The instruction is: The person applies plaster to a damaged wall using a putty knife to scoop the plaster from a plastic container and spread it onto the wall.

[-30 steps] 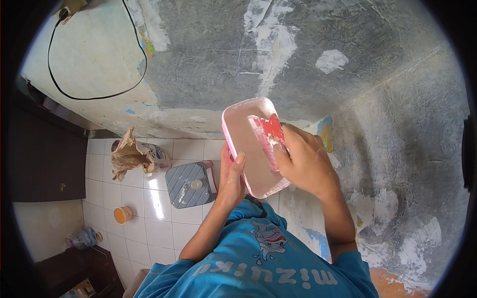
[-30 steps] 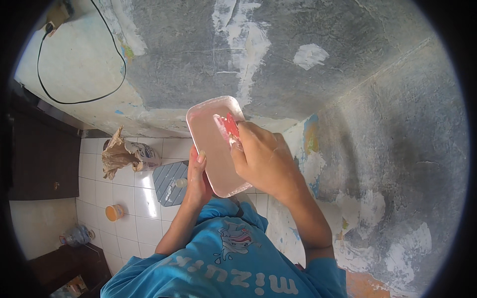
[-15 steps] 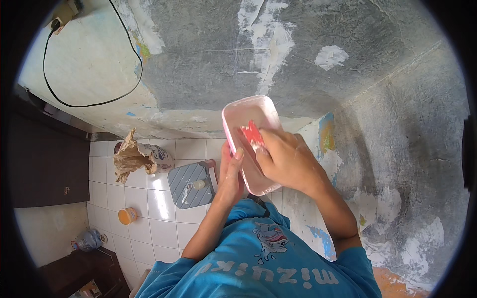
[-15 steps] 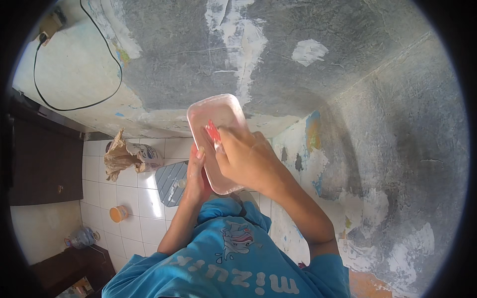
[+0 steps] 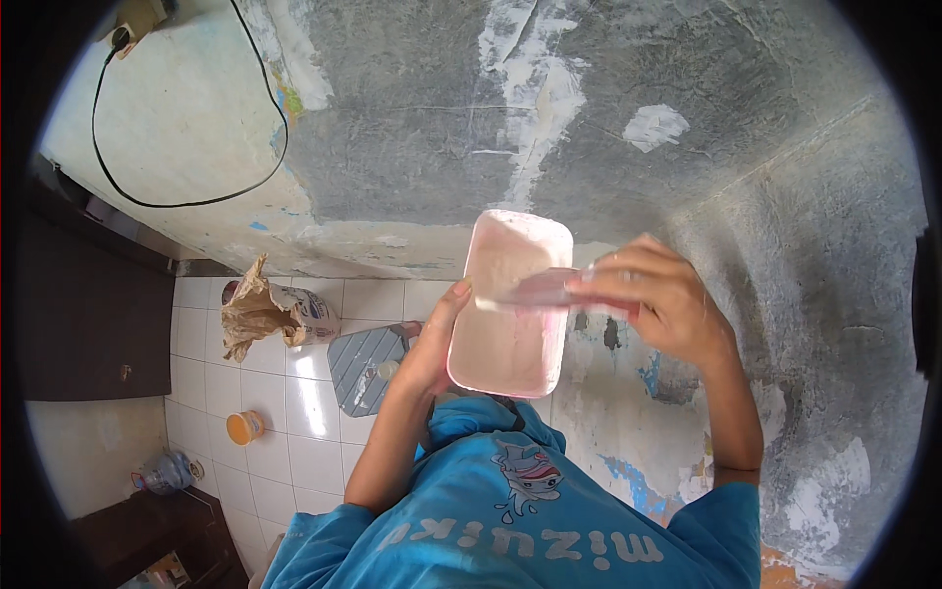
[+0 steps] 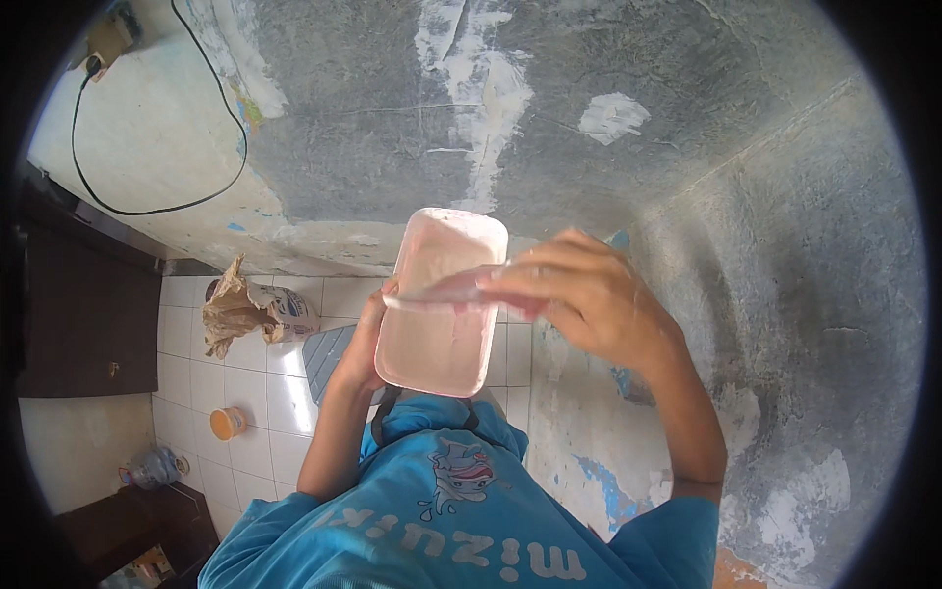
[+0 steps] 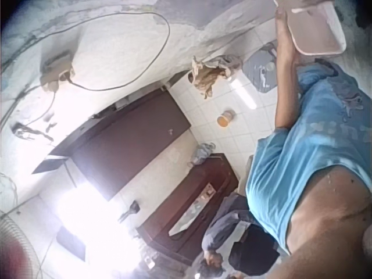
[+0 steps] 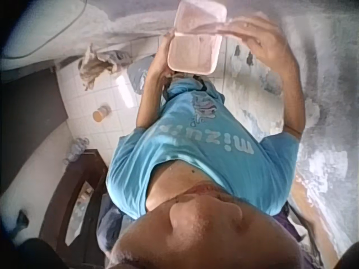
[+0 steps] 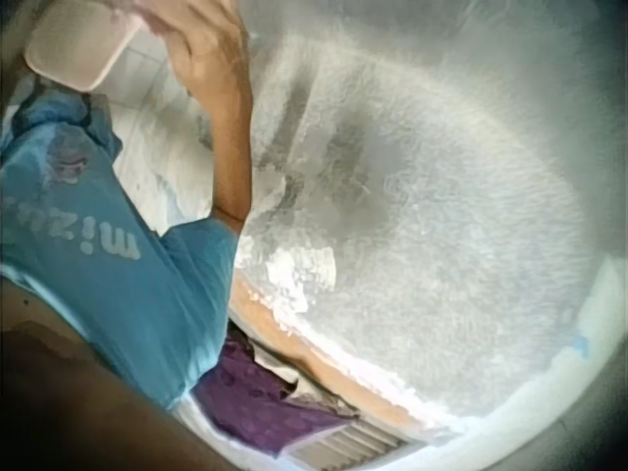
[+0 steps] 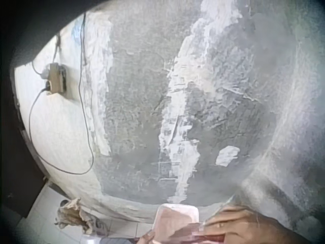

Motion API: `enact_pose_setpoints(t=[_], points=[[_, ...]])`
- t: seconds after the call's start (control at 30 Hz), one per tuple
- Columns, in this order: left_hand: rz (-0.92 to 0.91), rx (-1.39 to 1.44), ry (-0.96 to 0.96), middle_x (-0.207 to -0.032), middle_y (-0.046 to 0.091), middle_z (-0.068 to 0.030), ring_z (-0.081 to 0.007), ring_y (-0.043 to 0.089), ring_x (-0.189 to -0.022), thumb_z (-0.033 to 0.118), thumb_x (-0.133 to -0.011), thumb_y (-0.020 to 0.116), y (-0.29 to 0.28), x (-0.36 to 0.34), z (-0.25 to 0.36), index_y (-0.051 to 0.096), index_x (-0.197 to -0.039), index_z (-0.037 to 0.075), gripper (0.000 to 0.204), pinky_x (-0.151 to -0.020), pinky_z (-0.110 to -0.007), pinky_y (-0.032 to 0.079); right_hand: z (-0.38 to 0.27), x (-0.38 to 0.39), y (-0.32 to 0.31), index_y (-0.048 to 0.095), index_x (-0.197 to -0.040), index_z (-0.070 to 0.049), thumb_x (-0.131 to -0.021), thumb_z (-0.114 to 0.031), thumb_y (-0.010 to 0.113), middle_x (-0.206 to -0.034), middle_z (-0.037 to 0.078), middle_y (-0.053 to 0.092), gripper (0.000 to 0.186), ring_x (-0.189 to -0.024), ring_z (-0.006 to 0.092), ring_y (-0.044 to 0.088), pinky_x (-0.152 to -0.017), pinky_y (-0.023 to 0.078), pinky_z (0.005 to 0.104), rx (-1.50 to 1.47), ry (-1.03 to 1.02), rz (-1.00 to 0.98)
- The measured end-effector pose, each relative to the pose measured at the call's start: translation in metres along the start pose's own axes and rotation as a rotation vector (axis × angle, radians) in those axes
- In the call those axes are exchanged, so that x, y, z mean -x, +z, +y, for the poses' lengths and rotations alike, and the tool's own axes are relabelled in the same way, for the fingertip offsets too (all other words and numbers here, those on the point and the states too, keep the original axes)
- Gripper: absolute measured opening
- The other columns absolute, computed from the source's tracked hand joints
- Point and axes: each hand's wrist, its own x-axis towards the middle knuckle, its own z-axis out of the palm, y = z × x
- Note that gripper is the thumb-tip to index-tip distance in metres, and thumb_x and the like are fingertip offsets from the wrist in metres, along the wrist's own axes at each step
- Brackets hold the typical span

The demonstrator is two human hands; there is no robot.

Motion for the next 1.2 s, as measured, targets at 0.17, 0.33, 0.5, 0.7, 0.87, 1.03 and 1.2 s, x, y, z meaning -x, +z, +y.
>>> enact_pose_setpoints(t=[0.17, 0.33, 0.5, 0.7, 0.87, 1.03, 1.2], points=[[-0.067, -0.156, -0.052, -0.139, 0.055, -0.0248, -0.0327, 0.059, -0.127, 0.065, -0.097, 0.052, -0.006, -0.003, 0.010, 0.041, -0.148, -0.004, 0.087, -0.103, -0.042, 0.053, 0.006, 0.026, 0.007, 0.078, -0.114, -0.023, -0.075, -0.010, 0.079, -0.116, -0.004, 0.072, 0.041, -0.111, 0.0200, 0.064, -0.097, 0.054, 0.0353, 0.310, -0.208, -0.131], [-0.054, -0.237, -0.012, -0.137, 0.055, -0.0258, -0.0337, 0.060, -0.126, 0.072, -0.091, 0.056, 0.003, -0.002, 0.020, 0.044, -0.145, -0.006, 0.096, -0.101, -0.040, 0.054, 0.011, 0.039, 0.001, 0.078, -0.112, -0.021, -0.076, -0.009, 0.078, -0.116, -0.004, 0.072, 0.038, -0.115, 0.0194, 0.063, -0.100, 0.055, 0.0365, 0.342, -0.266, -0.164], [-0.050, -0.232, -0.017, -0.135, 0.057, -0.0265, -0.0339, 0.061, -0.124, 0.072, -0.090, 0.058, 0.003, -0.004, 0.018, 0.046, -0.142, -0.008, 0.096, -0.099, -0.039, 0.055, 0.008, 0.049, -0.013, 0.077, -0.111, -0.019, -0.076, -0.009, 0.079, -0.114, -0.004, 0.072, 0.036, -0.113, 0.0204, 0.064, -0.097, 0.056, 0.0368, 0.419, -0.308, -0.147], [-0.017, -0.213, -0.013, -0.134, 0.057, -0.0278, -0.0348, 0.061, -0.124, 0.071, -0.091, 0.058, 0.009, -0.003, 0.019, 0.046, -0.142, -0.008, 0.095, -0.098, -0.039, 0.055, 0.011, 0.056, -0.026, 0.077, -0.110, -0.017, -0.070, -0.009, 0.085, -0.112, 0.002, 0.072, 0.042, -0.111, 0.0272, 0.065, -0.092, 0.059, 0.0426, 0.399, -0.339, -0.143], [-0.032, -0.205, -0.048, -0.136, 0.057, -0.0271, -0.0350, 0.061, -0.124, 0.069, -0.092, 0.058, 0.007, -0.003, 0.008, 0.046, -0.144, -0.007, 0.093, -0.100, -0.040, 0.054, 0.012, 0.061, -0.035, 0.077, -0.109, -0.016, -0.075, -0.011, 0.081, -0.113, 0.001, 0.073, 0.034, -0.110, 0.0239, 0.065, -0.092, 0.058, 0.0362, 0.410, -0.346, -0.055], [-0.138, -0.154, -0.087, -0.138, 0.056, -0.0250, -0.0323, 0.061, -0.126, 0.067, -0.095, 0.055, 0.008, -0.002, -0.001, 0.044, -0.145, -0.006, 0.089, -0.103, -0.040, 0.052, 0.012, 0.056, -0.032, 0.076, -0.111, -0.010, -0.078, -0.008, 0.079, -0.110, 0.007, 0.073, 0.033, -0.103, 0.0263, 0.069, -0.090, 0.058, 0.0351, 0.278, -0.237, 0.066], [-0.080, -0.125, -0.093, -0.137, 0.057, -0.0236, -0.0311, 0.061, -0.126, 0.065, -0.095, 0.056, 0.013, 0.003, -0.004, 0.044, -0.145, -0.006, 0.087, -0.102, -0.041, 0.053, 0.020, 0.068, -0.009, 0.073, -0.116, -0.004, -0.088, 0.003, 0.068, -0.108, 0.010, 0.074, 0.029, -0.097, 0.0243, 0.070, -0.084, 0.056, 0.0340, -0.064, 0.043, 0.217]])
